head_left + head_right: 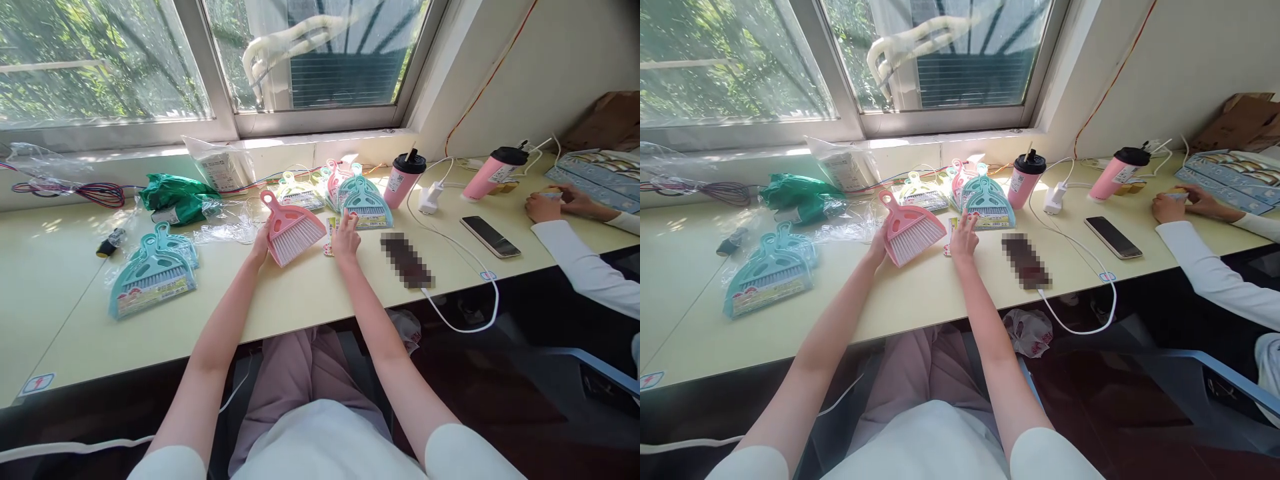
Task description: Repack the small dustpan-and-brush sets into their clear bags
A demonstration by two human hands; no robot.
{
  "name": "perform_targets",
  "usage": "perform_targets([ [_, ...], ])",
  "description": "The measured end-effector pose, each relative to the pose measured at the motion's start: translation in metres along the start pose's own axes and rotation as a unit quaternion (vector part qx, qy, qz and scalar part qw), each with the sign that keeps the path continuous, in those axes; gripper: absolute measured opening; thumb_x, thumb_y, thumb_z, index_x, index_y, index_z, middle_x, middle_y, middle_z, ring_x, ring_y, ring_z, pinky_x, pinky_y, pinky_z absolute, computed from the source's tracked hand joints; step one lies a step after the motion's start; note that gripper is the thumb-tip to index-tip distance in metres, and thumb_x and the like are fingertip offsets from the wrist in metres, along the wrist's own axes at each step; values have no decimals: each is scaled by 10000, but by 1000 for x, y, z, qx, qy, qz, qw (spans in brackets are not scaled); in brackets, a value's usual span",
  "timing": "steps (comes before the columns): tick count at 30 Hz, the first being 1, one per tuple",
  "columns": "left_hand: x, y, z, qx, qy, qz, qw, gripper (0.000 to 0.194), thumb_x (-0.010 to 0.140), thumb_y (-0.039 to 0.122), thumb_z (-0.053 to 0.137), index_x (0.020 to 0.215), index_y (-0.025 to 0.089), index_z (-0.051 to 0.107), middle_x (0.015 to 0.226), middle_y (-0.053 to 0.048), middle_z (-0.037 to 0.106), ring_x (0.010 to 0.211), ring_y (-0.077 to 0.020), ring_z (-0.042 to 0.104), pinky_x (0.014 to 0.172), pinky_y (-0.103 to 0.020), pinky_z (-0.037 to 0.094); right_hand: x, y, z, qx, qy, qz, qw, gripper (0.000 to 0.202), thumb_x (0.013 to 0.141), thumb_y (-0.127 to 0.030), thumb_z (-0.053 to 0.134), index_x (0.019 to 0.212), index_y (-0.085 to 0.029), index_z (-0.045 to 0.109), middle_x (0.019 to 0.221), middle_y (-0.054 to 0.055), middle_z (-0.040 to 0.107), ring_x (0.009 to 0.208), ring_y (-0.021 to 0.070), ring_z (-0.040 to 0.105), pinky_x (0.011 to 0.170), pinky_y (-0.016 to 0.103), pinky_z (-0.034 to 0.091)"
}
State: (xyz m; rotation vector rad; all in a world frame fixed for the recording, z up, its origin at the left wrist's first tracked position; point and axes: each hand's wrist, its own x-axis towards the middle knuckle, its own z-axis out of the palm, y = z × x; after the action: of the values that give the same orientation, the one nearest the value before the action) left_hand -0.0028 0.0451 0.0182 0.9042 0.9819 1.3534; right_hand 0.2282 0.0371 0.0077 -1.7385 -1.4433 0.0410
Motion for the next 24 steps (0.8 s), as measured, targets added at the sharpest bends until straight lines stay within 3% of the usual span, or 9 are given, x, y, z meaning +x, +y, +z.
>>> perform_targets([
  [2, -3, -6, 4, 41, -46, 7, 998, 467, 911, 552, 600, 1133, 159, 719, 1141, -103, 740, 1128, -290, 668, 1035, -399, 491, -6, -10, -1, 2, 21, -91, 996, 379, 996, -273, 424, 1331, -172, 570, 1287, 199, 591, 939, 230, 656, 674, 304, 500],
  [4, -5, -13, 8, 71, -104, 14, 992, 505, 896, 580, 611, 1151, 158, 721, 1160, -100, 739, 1131, -297, 666, 1038, -404, 482, -13, -19, 2, -1, -5, -185, 983, 312, 1022, -283, 395, 1156, -186, 659, 1137, 159, 661, 937, 230, 629, 690, 298, 480],
  [7, -6, -24, 14, 89, -132, 21, 987, 509, 887, 580, 625, 1172, 169, 719, 1157, -82, 743, 1136, -298, 660, 1037, -404, 476, -24, -29, 12, -23, -59, -248, 967, 280, 1015, -330, 471, 949, -172, 693, 963, 139, 688, 899, 235, 599, 721, 308, 454],
  [11, -8, -28, 17, 92, -134, -3, 987, 502, 894, 585, 618, 1140, 162, 731, 1109, -87, 755, 1104, -306, 670, 1008, -402, 486, -29, -34, 21, -25, -76, -203, 976, 350, 1028, -342, 446, 856, -152, 685, 899, 127, 681, 802, 208, 580, 695, 302, 404],
  [17, -9, -16, 11, 127, -194, -25, 973, 603, 866, 675, 601, 1108, 143, 747, 1072, -106, 757, 1031, -331, 685, 911, -391, 515, -23, -37, 9, 33, -76, -80, 993, 450, 1028, -337, 402, 715, -166, 676, 816, 61, 666, 664, 150, 531, 626, 284, 306],
  [24, -13, -4, 12, 166, -223, 6, 961, 677, 847, 707, 601, 1236, 161, 692, 1162, -102, 728, 1090, -329, 660, 941, -398, 494, -19, -38, 4, 103, -59, -45, 992, 458, 992, -363, 448, 607, -167, 598, 678, 16, 571, 619, 123, 445, 582, 276, 238],
])
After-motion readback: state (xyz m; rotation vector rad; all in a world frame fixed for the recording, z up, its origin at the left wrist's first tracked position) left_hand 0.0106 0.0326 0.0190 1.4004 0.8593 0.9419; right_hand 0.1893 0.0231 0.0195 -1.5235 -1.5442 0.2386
